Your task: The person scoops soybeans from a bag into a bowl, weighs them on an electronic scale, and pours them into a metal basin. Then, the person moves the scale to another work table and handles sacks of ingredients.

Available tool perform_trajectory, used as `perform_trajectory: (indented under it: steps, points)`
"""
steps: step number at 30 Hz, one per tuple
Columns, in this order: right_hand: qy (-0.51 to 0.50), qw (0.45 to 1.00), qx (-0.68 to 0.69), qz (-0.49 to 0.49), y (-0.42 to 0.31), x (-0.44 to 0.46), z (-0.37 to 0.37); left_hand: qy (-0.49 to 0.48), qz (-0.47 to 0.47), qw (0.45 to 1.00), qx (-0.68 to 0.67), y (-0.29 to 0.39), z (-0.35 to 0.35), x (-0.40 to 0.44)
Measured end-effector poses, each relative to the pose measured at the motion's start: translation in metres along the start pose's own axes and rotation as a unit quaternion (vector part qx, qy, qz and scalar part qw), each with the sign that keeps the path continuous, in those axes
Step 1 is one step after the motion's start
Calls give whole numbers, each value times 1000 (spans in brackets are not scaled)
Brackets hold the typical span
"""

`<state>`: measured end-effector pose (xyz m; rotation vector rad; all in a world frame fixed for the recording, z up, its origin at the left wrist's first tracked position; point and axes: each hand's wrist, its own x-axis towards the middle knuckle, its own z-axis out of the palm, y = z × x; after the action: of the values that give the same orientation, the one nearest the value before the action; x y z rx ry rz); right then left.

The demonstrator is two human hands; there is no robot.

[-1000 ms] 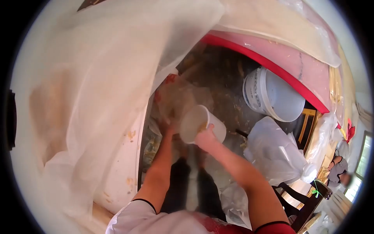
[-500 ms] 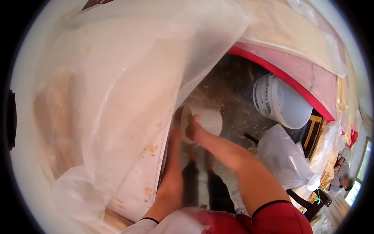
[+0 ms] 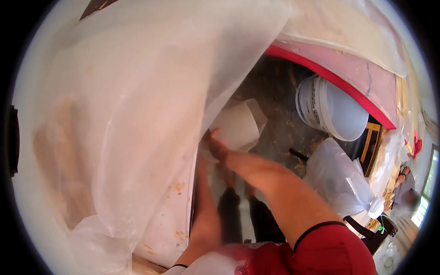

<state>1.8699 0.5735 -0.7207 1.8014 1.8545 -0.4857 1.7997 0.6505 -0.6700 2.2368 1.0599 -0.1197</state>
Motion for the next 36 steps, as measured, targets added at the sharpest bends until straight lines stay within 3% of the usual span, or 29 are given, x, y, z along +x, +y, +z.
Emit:
perform_trajectory:
  steps: [4,5,8,10,15,18,20,22,23,24,25,26,27,30,32,33,34,36]
  points:
    - [4,1000,-15,6,-3,11,-2,16,-8,1000,-4,-4,0,0]
    - [58,998,-24,28,-4,11,-18,20,-9,1000,-4,-5,0,1]
    - [50,999,5,-9,26,-40,-74,23,-19,1000,-8,-3,0,-1]
    - [-108,993,29,33,42,-59,-71,30,-20,999,-12,-1,-1,0]
    - [-90,994,52,40,48,-127,-58,36,-42,998,-40,0,1,-11]
    - [-52,986,112,110,44,-141,-49,131,65,983,-114,-1,6,-13]
    - [58,963,220,145,43,-150,-57,138,63,986,-69,-71,35,-4]
    - [96,945,267,164,40,-138,-72,141,75,986,-44,-85,32,-5]
    - [132,925,310,173,36,-132,-77,99,19,994,29,-81,22,-9]
    - [138,923,311,179,30,-129,-82,81,-6,994,68,-76,11,-13]
    - [243,901,272,234,21,-126,-85,62,-30,992,106,-70,-1,-18]
    - [342,865,227,288,11,-129,-91,66,-33,995,70,-59,-12,-26]
    - [346,861,225,298,1,-138,-96,69,-34,997,32,-45,-22,-36]
    - [269,856,324,299,-43,-177,-104,58,-39,993,-97,-8,-39,-78]
    - [158,844,427,283,-76,-220,-102,-31,-12,999,-41,-19,-42,-94]
    - [175,851,395,300,-100,-239,-92,-69,44,993,-84,-38,-40,-100]
    - [142,833,437,309,-118,-263,-89,-74,214,973,39,-93,-22,-93]
    - [106,786,513,328,-144,-307,-93,-120,216,968,-50,-38,-58,-128]
